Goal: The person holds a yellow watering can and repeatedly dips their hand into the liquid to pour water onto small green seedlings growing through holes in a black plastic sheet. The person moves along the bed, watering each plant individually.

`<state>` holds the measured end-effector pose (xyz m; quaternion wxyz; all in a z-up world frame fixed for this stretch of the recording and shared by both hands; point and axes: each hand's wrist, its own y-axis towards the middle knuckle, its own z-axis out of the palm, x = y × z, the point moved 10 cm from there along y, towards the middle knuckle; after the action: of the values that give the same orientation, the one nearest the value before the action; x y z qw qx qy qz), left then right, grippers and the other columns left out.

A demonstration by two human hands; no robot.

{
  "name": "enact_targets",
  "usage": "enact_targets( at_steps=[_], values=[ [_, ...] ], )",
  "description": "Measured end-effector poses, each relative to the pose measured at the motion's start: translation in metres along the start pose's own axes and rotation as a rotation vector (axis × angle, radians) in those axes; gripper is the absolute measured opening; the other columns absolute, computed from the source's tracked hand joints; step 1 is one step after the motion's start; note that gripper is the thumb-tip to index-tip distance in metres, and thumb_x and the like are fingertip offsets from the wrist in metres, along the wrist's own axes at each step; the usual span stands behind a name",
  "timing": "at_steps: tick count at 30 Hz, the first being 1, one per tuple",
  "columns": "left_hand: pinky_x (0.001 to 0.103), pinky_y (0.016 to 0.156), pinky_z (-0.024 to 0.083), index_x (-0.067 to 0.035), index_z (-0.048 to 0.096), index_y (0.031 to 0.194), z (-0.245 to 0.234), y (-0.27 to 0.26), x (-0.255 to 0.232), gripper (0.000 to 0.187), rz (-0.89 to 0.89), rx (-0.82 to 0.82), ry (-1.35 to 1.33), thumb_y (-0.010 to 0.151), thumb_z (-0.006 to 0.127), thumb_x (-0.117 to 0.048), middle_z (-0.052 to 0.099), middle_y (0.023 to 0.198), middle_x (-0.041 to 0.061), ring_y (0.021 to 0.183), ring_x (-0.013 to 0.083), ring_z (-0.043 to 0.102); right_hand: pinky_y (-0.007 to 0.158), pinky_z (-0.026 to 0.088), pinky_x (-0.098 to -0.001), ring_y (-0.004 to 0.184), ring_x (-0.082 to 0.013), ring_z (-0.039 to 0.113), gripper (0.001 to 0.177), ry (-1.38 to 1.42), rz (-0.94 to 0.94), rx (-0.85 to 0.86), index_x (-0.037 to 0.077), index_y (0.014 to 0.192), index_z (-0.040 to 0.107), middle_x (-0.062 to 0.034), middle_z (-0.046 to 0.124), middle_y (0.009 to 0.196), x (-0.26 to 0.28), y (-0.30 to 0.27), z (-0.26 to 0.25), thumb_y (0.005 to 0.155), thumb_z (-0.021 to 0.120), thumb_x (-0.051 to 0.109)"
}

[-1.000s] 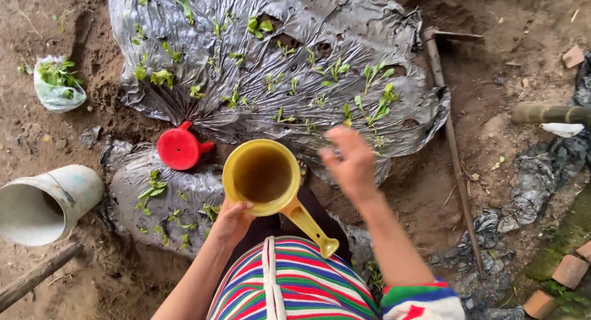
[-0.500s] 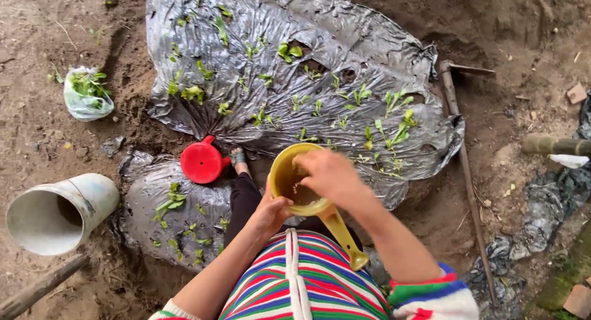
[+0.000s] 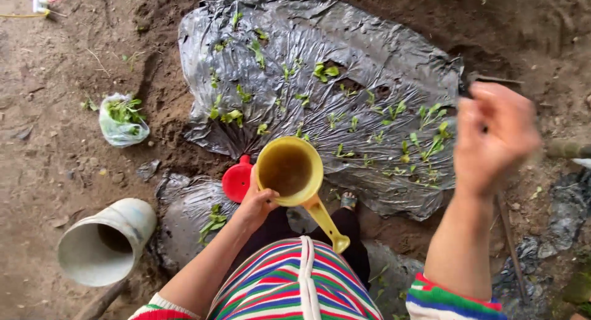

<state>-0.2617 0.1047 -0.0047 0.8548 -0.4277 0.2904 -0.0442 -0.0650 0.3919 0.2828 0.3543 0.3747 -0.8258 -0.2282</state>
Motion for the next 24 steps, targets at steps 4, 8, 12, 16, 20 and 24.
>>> enact_targets(
  at_steps=[4, 8, 12, 16, 20, 24],
  values=[
    [0.056, 0.090, 0.050, -0.036, 0.018, 0.153, -0.032, 0.009, -0.028, 0.106, 0.023, -0.072, 0.024, 0.066, 0.060, 0.007, 0.038, 0.148, 0.012, 0.130, 0.0328, 0.044, 0.076, 0.055, -0.0386, 0.088, -0.0332, 0.063, 0.006, 0.040, 0.115, -0.023, -0.010, 0.111, 0.066, -0.0238, 0.065, 0.106, -0.022, -0.045, 0.024, 0.106, 0.066, -0.006],
    [0.066, 0.096, 0.048, -0.035, 0.007, 0.161, -0.039, 0.016, -0.033, 0.114, 0.076, -0.059, 0.005, 0.070, 0.060, 0.012, 0.032, 0.154, 0.021, 0.132, 0.0414, 0.042, 0.094, 0.050, -0.0541, 0.109, -0.0431, 0.067, 0.028, -0.105, 0.256, 0.435, -0.002, 0.113, 0.073, -0.0222, 0.071, 0.113, -0.045, -0.124, 0.128, 0.086, 0.077, 0.001],
    [0.065, 0.096, 0.049, -0.034, 0.011, 0.159, -0.017, 0.017, -0.016, 0.110, 0.091, -0.034, -0.043, 0.072, 0.060, 0.011, 0.035, 0.152, 0.019, 0.131, 0.0388, 0.042, 0.095, 0.053, -0.0426, 0.112, -0.0297, 0.067, 0.025, 0.122, 0.189, 0.496, 0.013, 0.115, 0.074, -0.0087, 0.071, 0.113, 0.047, -0.137, 0.201, 0.090, 0.074, 0.016],
    [0.069, 0.099, 0.045, -0.036, 0.016, 0.158, 0.007, 0.015, 0.006, 0.109, 0.045, 0.036, -0.069, 0.070, 0.061, 0.009, 0.031, 0.156, 0.022, 0.137, 0.0456, 0.038, 0.082, 0.059, -0.0424, 0.095, -0.0308, 0.070, 0.019, 0.126, 0.055, 0.787, 0.013, 0.100, 0.074, -0.0087, 0.072, 0.095, 0.086, -0.192, 0.280, 0.083, 0.074, 0.021],
    [0.065, 0.101, 0.043, -0.034, 0.000, 0.161, 0.016, 0.020, 0.048, 0.118, 0.028, 0.078, -0.080, 0.072, 0.064, 0.010, 0.020, 0.162, 0.023, 0.142, 0.0469, 0.033, 0.065, 0.061, -0.0435, 0.079, -0.0317, 0.076, 0.012, -0.148, 0.026, 1.257, 0.016, 0.085, 0.074, -0.0087, 0.075, 0.079, 0.066, -0.248, 0.296, 0.082, 0.064, 0.020],
    [0.066, 0.101, 0.041, -0.033, -0.006, 0.162, 0.038, -0.004, 0.042, 0.121, 0.015, 0.094, -0.135, 0.074, 0.064, 0.011, 0.019, 0.163, 0.025, 0.142, 0.0475, 0.032, 0.086, 0.059, -0.0437, 0.099, -0.0312, 0.074, 0.044, -0.107, -0.032, 1.338, 0.020, 0.111, 0.073, -0.0088, 0.074, 0.099, 0.074, -0.175, 0.231, 0.073, 0.082, 0.041]
  ],
)
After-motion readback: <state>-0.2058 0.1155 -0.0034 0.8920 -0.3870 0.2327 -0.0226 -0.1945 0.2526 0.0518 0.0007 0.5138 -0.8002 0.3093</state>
